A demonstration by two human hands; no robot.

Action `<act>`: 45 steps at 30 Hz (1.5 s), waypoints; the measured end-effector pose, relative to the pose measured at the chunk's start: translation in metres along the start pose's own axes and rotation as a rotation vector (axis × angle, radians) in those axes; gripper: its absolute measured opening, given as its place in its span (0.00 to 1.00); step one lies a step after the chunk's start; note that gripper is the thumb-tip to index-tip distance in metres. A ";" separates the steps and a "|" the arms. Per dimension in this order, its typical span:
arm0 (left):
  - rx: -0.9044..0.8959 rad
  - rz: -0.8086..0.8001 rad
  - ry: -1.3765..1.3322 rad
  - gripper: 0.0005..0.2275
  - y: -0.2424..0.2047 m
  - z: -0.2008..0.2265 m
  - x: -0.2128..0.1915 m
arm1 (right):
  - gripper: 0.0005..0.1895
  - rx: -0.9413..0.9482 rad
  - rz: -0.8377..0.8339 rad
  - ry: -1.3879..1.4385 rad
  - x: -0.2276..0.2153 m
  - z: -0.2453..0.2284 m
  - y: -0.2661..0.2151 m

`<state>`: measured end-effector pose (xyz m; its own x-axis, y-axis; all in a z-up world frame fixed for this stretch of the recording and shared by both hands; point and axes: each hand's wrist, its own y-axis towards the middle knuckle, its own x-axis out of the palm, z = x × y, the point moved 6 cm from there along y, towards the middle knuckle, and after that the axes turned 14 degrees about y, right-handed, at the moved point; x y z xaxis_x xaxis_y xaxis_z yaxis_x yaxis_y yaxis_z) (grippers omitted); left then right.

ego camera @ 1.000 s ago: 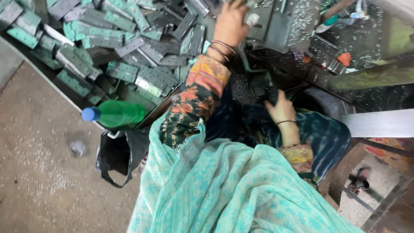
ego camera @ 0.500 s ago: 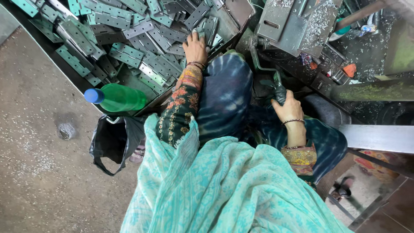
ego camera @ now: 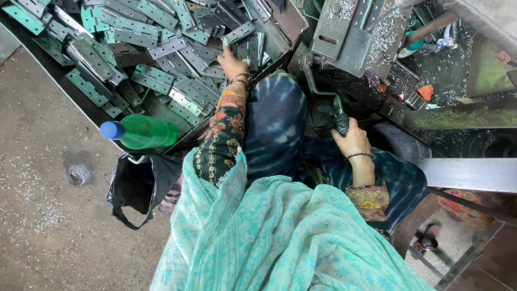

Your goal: The person sits on the floor and repeatedly picks up small metal brackets from a bin, places them on a grinding machine to smooth edges, and returns them to the bin. The process is continuous and repetitive throughout the clip.

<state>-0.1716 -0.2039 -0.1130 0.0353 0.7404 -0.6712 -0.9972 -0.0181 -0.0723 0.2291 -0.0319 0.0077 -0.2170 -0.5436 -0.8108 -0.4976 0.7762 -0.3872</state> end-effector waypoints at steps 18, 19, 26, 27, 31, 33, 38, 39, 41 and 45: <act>0.421 0.266 -0.055 0.29 0.042 0.030 -0.085 | 0.33 0.027 -0.028 0.058 0.002 0.002 -0.001; 0.453 0.185 -0.063 0.29 0.037 0.043 -0.085 | 0.33 0.027 -0.026 0.059 0.003 0.003 -0.001; 0.962 0.093 -0.324 0.20 -0.066 0.195 -0.068 | 0.34 -0.052 0.028 0.060 0.005 0.003 -0.001; 1.061 0.163 -0.218 0.19 -0.089 0.215 -0.057 | 0.35 -0.037 0.018 0.057 0.004 0.003 -0.001; 1.662 -0.154 0.149 0.17 -0.191 0.240 0.013 | 0.34 0.005 0.008 0.067 0.004 0.002 -0.005; 1.869 -0.033 0.288 0.24 -0.230 0.232 0.034 | 0.35 0.009 0.013 0.065 0.002 0.000 -0.003; 1.707 -0.304 0.384 0.21 -0.237 0.216 0.075 | 0.35 0.007 -0.004 0.082 0.003 0.001 -0.007; 1.667 -0.271 0.334 0.20 -0.231 0.219 0.074 | 0.34 0.009 -0.004 0.077 0.003 0.000 -0.006; 1.503 -0.342 0.490 0.21 -0.214 0.213 0.083 | 0.34 0.016 -0.004 0.067 0.002 -0.002 -0.005; 1.545 -0.256 0.771 0.18 -0.213 0.198 0.095 | 0.39 0.014 -0.030 0.072 0.002 -0.002 -0.007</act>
<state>0.0314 0.0031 -0.0152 -0.2488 0.1520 -0.9566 -0.0860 0.9802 0.1781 0.2299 -0.0386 0.0101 -0.2622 -0.5874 -0.7656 -0.4930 0.7636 -0.4170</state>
